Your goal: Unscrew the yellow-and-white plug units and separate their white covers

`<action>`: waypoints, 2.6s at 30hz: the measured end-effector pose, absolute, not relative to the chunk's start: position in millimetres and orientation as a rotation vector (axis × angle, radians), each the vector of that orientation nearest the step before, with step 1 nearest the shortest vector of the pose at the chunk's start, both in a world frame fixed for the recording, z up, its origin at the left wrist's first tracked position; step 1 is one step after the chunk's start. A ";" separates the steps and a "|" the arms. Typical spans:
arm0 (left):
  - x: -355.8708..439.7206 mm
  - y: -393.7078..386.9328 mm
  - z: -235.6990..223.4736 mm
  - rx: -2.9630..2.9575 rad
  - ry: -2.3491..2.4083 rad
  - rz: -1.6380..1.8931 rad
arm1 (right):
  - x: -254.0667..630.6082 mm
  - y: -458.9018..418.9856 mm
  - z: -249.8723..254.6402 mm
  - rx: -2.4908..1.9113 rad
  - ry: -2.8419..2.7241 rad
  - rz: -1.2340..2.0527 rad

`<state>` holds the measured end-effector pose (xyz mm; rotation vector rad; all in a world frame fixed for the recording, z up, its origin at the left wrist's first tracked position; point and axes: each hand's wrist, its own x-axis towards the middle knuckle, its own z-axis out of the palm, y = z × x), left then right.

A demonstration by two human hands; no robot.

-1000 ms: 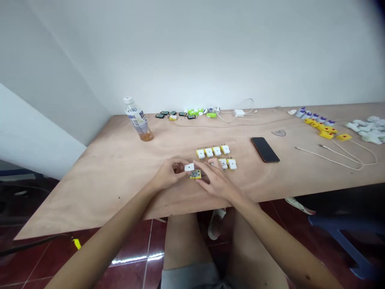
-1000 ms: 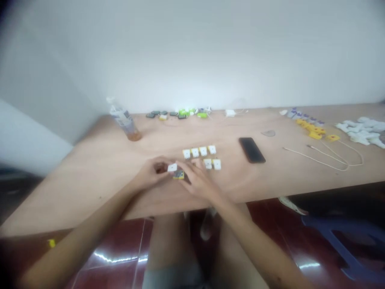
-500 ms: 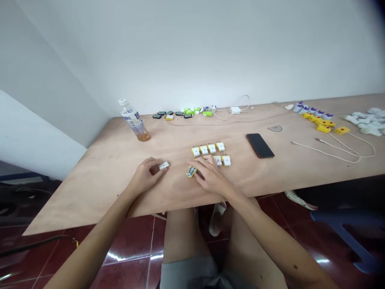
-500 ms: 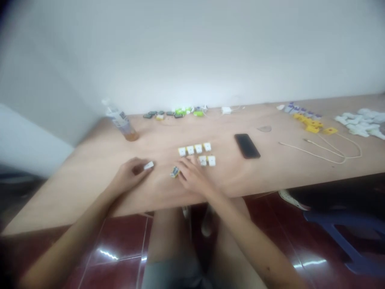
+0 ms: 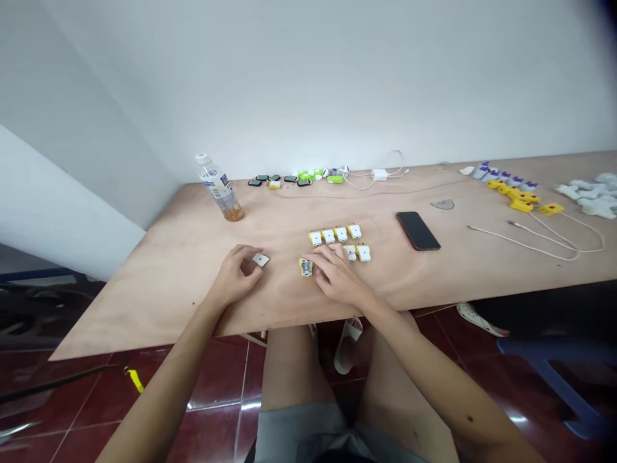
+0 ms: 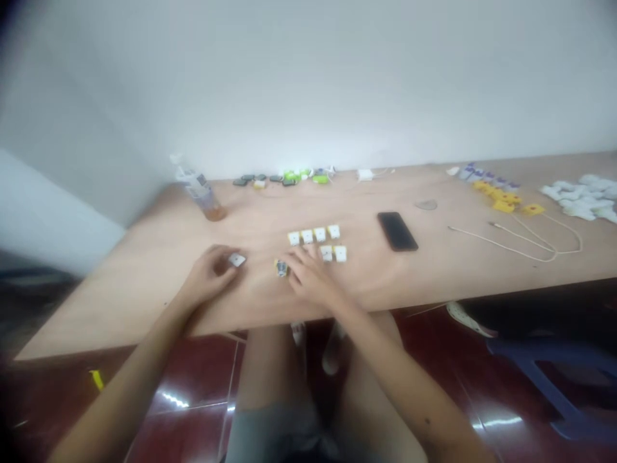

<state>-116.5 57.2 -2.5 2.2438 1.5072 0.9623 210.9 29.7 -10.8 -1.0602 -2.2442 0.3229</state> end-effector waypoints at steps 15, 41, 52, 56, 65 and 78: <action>-126.3 58.4 -1.3 2.139 1.439 0.921 | 212.3 28.3 -3.3 -1.051 -2.285 0.401; -22.5 107.5 38.5 2.729 0.572 0.527 | 222.2 28.1 -10.8 -0.870 -1.962 0.333; -33.7 101.1 22.3 2.620 0.633 0.701 | 215.1 20.2 4.0 -0.776 -1.405 0.434; -31.6 100.0 19.2 2.583 0.579 0.723 | 201.1 16.6 10.1 -0.814 -1.179 0.706; -32.7 99.3 22.1 2.558 0.585 0.756 | 178.7 33.3 27.2 -0.686 -0.900 1.198; -40.2 104.1 18.7 2.388 0.552 0.726 | 159.2 46.3 28.7 -0.631 -0.983 1.163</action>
